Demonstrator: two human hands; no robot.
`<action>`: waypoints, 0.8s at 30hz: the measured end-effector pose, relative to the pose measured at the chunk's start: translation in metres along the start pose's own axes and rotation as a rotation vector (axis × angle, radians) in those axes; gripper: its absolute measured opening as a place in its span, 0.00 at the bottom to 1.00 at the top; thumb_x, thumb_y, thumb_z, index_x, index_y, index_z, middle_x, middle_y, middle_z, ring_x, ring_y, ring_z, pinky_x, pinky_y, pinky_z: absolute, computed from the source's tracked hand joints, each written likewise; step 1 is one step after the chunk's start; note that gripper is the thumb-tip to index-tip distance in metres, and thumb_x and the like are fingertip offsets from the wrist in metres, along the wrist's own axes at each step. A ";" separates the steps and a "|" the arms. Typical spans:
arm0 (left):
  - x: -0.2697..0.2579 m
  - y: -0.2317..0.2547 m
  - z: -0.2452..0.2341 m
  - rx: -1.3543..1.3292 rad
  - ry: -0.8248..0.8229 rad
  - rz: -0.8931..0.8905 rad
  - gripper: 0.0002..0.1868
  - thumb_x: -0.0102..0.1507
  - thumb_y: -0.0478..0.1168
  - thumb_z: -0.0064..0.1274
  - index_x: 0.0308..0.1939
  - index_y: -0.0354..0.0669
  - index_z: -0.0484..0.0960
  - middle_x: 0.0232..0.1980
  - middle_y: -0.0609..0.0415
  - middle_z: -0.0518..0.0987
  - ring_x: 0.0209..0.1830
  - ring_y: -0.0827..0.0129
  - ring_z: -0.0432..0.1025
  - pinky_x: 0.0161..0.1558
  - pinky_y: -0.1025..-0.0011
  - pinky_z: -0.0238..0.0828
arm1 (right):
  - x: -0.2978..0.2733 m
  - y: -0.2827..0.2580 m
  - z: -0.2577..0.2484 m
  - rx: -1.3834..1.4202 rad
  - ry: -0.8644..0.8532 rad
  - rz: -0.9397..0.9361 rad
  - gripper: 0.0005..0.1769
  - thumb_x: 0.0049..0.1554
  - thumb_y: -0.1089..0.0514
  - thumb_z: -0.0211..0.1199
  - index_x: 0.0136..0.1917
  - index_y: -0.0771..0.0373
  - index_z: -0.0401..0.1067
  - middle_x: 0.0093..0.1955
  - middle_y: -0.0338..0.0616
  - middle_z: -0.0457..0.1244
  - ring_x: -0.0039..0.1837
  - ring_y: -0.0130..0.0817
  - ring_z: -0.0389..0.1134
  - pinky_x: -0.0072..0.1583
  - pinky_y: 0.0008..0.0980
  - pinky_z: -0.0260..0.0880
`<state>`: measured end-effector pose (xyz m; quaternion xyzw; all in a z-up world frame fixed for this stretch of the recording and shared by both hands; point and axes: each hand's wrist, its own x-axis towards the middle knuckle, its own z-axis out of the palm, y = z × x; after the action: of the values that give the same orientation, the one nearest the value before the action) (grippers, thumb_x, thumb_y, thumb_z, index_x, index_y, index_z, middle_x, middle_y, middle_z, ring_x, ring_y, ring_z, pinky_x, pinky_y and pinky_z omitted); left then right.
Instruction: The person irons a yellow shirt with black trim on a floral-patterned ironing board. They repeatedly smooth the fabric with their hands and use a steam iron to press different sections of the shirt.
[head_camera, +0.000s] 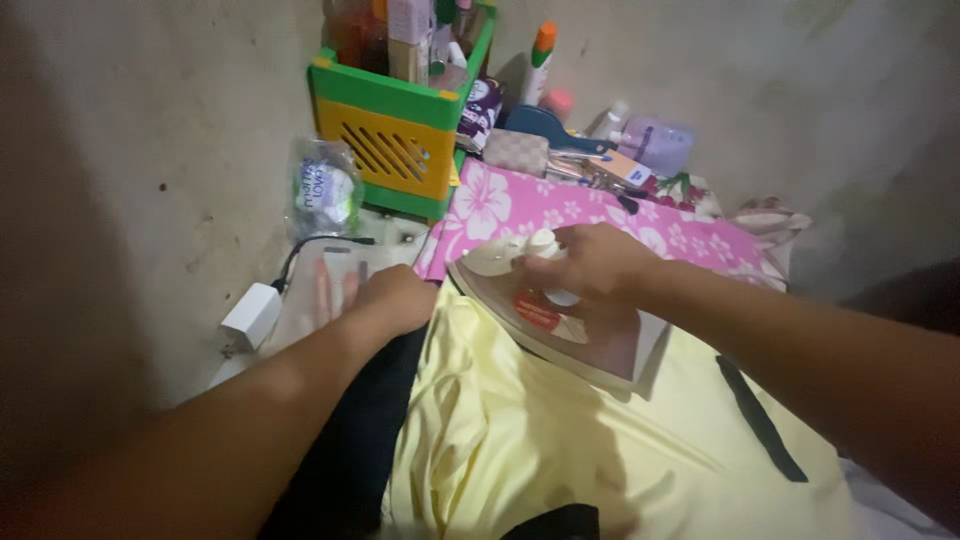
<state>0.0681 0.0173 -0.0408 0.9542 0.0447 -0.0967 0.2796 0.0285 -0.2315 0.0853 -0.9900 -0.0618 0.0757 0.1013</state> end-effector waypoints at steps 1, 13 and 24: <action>0.002 -0.001 0.002 0.011 0.019 0.018 0.25 0.64 0.50 0.47 0.54 0.35 0.84 0.60 0.30 0.79 0.63 0.38 0.73 0.64 0.53 0.69 | 0.001 0.002 0.001 0.015 -0.012 0.032 0.45 0.49 0.25 0.61 0.63 0.64 0.74 0.58 0.57 0.70 0.60 0.51 0.72 0.62 0.44 0.70; 0.013 -0.020 0.018 -0.153 0.101 0.109 0.24 0.69 0.53 0.42 0.57 0.37 0.77 0.58 0.31 0.79 0.61 0.38 0.72 0.64 0.49 0.66 | -0.059 0.014 -0.019 -0.020 -0.117 0.290 0.45 0.48 0.24 0.59 0.67 0.56 0.72 0.54 0.53 0.73 0.57 0.47 0.76 0.59 0.43 0.75; 0.011 -0.020 0.017 -0.057 0.034 0.046 0.24 0.69 0.52 0.41 0.58 0.36 0.74 0.60 0.30 0.77 0.62 0.37 0.71 0.65 0.47 0.63 | 0.003 -0.028 0.001 -0.075 0.016 0.092 0.50 0.49 0.23 0.61 0.65 0.68 0.72 0.59 0.59 0.69 0.62 0.53 0.71 0.64 0.44 0.70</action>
<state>0.0729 0.0251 -0.0679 0.9482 0.0301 -0.0729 0.3078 0.0285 -0.2040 0.0897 -0.9955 -0.0183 0.0700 0.0609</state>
